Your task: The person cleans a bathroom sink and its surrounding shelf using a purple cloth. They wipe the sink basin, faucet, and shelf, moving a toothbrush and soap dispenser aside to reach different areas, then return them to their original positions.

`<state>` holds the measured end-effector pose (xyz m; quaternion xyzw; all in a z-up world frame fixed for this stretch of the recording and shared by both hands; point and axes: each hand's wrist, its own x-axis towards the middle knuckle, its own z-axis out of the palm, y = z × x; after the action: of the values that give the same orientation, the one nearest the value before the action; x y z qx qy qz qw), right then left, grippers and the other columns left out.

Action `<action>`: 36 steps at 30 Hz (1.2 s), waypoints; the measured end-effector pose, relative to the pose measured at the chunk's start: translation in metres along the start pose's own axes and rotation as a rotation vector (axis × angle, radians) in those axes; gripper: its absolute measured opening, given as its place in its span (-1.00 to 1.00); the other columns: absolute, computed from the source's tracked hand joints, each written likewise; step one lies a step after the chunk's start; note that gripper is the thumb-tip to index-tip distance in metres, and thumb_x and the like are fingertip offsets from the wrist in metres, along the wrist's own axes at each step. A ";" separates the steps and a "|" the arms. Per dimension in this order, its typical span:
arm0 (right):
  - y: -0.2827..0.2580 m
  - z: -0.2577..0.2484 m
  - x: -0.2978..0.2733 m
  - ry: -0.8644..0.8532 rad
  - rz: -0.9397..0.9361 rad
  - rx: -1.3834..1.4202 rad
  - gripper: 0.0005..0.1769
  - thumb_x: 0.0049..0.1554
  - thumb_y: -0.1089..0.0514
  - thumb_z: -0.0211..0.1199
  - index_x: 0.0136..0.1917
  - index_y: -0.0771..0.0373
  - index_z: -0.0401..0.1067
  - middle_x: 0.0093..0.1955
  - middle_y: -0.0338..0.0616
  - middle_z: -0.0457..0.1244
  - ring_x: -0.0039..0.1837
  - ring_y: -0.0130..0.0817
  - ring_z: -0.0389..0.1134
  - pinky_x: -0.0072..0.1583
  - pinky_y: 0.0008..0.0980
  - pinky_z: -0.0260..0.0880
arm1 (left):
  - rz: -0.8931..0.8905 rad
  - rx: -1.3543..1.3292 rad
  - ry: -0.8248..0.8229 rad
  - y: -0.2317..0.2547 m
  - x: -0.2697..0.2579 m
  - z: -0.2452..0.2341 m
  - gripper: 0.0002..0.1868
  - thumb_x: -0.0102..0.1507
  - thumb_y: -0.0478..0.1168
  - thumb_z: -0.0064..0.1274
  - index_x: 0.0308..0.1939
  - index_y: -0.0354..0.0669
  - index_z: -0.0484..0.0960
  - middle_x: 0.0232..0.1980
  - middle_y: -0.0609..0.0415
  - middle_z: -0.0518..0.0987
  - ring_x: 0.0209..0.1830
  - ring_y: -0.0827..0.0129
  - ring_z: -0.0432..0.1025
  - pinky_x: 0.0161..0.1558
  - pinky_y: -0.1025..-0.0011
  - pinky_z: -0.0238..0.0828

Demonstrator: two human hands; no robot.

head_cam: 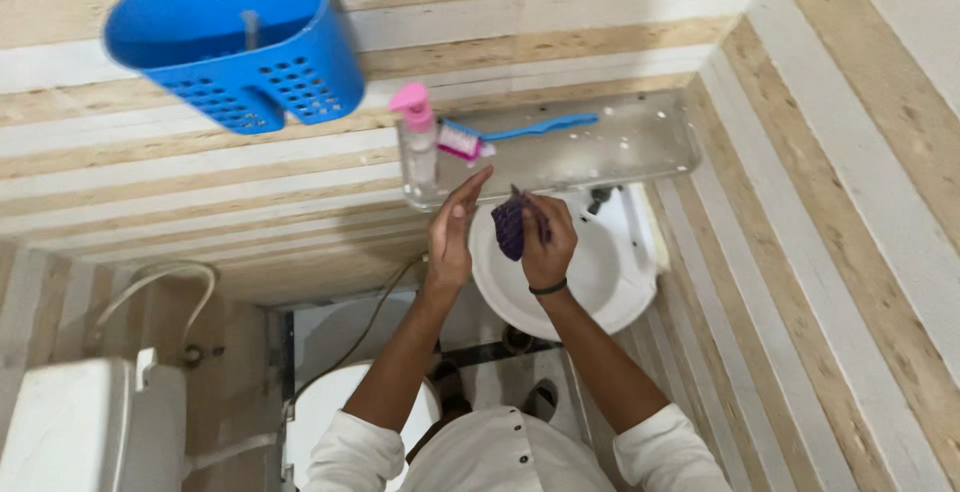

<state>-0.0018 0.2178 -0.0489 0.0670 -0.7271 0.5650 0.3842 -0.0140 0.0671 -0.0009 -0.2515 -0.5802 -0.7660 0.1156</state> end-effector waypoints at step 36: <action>0.070 -0.077 0.016 0.218 0.718 1.129 -0.52 0.22 0.26 -0.05 0.39 0.39 0.25 0.31 -0.01 0.30 0.36 -0.17 0.34 0.48 -0.07 0.29 | -0.037 0.015 -0.055 -0.029 0.018 0.070 -0.33 0.57 0.10 -0.46 0.45 -0.44 0.34 0.50 -0.29 0.39 0.60 -0.03 0.21 0.63 0.07 0.01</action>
<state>-0.0127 0.3149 -0.0878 -0.0455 -0.2547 0.9542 0.1499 -0.0252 0.1443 -0.0019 -0.2610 -0.5934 -0.7564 0.0871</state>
